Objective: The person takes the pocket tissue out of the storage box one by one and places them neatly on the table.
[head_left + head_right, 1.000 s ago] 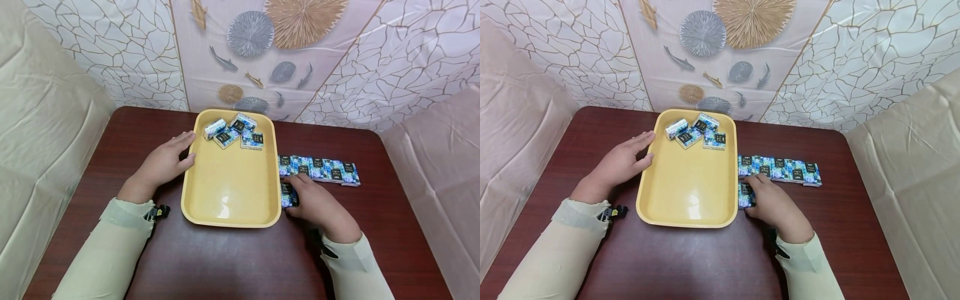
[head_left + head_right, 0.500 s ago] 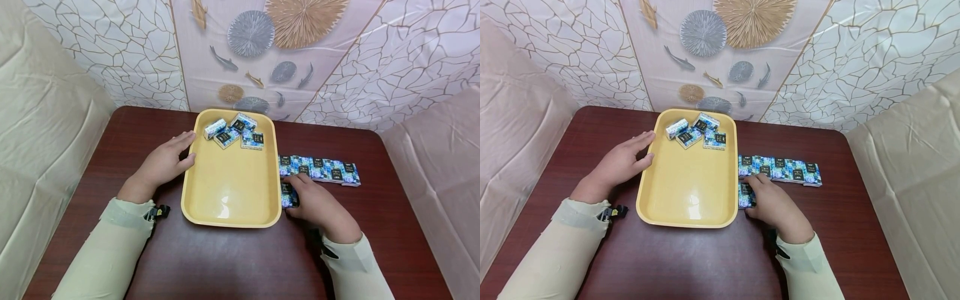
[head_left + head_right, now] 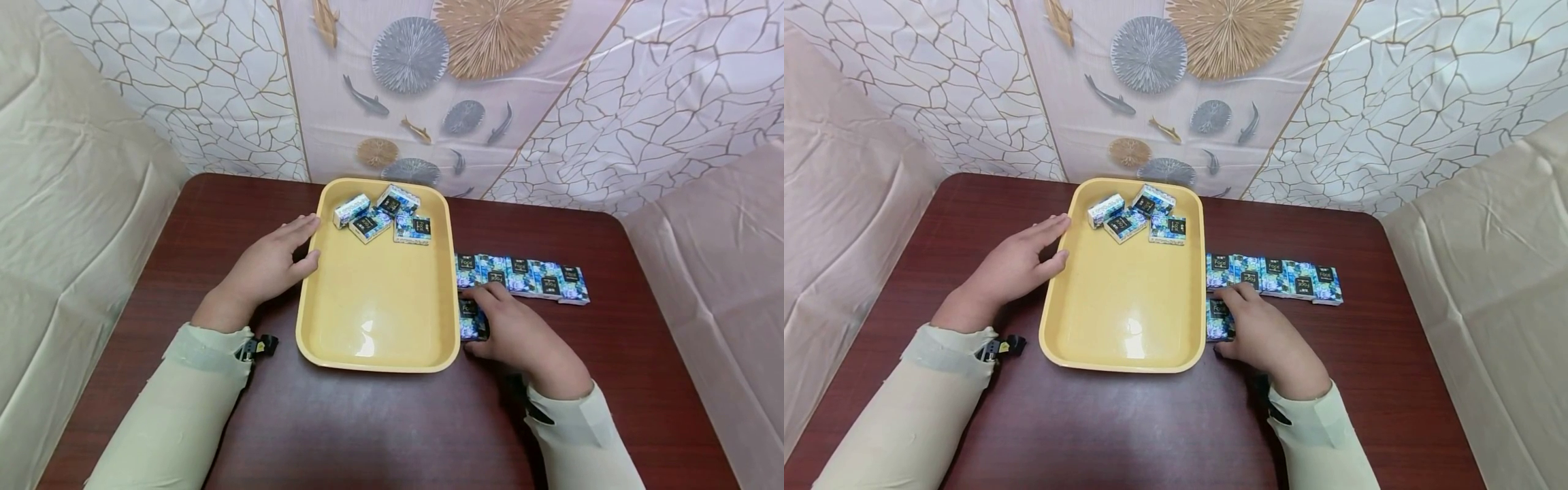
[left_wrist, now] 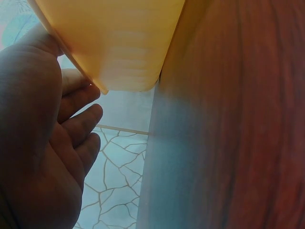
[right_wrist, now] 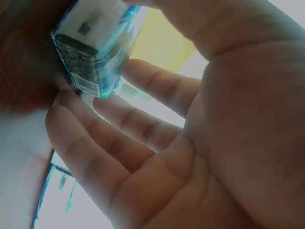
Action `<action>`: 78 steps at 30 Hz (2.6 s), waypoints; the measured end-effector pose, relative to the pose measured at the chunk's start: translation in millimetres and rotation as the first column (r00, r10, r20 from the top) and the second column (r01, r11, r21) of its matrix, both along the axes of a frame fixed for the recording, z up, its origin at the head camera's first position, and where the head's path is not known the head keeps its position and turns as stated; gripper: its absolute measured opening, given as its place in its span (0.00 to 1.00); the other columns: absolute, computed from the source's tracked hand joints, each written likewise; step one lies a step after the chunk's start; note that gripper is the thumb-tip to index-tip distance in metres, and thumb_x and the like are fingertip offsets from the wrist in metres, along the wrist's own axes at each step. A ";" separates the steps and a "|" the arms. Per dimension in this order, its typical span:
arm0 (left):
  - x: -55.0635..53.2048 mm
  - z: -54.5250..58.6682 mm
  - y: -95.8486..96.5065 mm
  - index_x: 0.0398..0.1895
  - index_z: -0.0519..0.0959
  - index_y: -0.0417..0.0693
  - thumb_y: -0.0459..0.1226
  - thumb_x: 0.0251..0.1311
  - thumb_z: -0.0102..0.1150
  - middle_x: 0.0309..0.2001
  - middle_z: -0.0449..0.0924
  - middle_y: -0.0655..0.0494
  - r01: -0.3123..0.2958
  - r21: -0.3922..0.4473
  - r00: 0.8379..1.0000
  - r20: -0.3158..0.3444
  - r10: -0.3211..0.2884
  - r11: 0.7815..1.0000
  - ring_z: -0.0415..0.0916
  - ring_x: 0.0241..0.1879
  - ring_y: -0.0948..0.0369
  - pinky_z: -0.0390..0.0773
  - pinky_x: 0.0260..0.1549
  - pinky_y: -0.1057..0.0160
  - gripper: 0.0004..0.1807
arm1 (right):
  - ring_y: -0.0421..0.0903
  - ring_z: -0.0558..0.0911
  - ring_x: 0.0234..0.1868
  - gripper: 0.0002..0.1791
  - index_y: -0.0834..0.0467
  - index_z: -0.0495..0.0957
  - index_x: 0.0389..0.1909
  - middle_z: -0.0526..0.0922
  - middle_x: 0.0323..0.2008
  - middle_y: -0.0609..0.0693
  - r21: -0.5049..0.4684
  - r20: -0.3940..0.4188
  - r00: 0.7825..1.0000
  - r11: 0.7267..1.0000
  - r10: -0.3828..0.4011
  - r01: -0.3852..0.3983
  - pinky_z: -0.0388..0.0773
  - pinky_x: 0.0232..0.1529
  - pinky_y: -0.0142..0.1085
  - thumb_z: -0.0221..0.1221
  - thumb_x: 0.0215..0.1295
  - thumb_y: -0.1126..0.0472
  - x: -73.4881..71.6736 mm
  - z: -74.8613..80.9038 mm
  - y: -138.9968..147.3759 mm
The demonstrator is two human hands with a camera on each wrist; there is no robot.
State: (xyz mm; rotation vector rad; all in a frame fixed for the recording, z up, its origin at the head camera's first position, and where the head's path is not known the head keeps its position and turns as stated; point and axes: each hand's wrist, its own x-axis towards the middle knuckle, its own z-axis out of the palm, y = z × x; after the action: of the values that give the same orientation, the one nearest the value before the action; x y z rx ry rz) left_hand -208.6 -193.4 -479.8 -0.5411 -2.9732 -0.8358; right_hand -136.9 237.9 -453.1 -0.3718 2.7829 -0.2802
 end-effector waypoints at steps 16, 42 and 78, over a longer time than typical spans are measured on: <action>-0.7 -0.7 0.5 0.83 0.60 0.55 0.54 0.75 0.53 0.83 0.59 0.58 0.004 0.000 1.000 -0.010 -0.004 1.000 0.56 0.83 0.55 0.59 0.81 0.46 0.38 | 0.54 0.80 0.63 0.54 0.42 0.64 0.79 0.65 0.74 0.52 -0.043 -0.014 0.999 0.998 0.034 -0.035 0.85 0.60 0.58 0.79 0.52 0.40 6.7 9.1 0.9; -1.2 -0.2 -0.9 0.83 0.60 0.54 0.54 0.75 0.52 0.83 0.59 0.58 0.014 0.007 1.000 -0.007 -0.014 1.000 0.56 0.83 0.54 0.57 0.82 0.47 0.38 | 0.48 0.82 0.55 0.26 0.54 0.81 0.61 0.81 0.56 0.49 -0.172 -0.405 0.913 0.977 0.043 -0.123 0.86 0.54 0.49 0.71 0.65 0.48 12.7 25.7 -24.6; -1.1 -0.9 -0.6 0.83 0.60 0.54 0.55 0.75 0.52 0.83 0.59 0.58 0.009 0.002 1.000 -0.013 -0.009 1.000 0.56 0.83 0.54 0.58 0.81 0.46 0.38 | 0.51 0.83 0.39 0.23 0.58 0.83 0.56 0.85 0.43 0.54 -0.266 -0.405 0.913 0.961 -0.045 -0.071 0.86 0.39 0.45 0.69 0.66 0.49 -6.0 48.0 -48.7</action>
State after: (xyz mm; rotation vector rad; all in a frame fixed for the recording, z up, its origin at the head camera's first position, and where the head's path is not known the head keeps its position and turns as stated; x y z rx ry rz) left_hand -209.7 -194.0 -480.7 -0.5584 -2.9604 -0.8324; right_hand -142.9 189.2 -405.1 -0.5743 3.1542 -0.6616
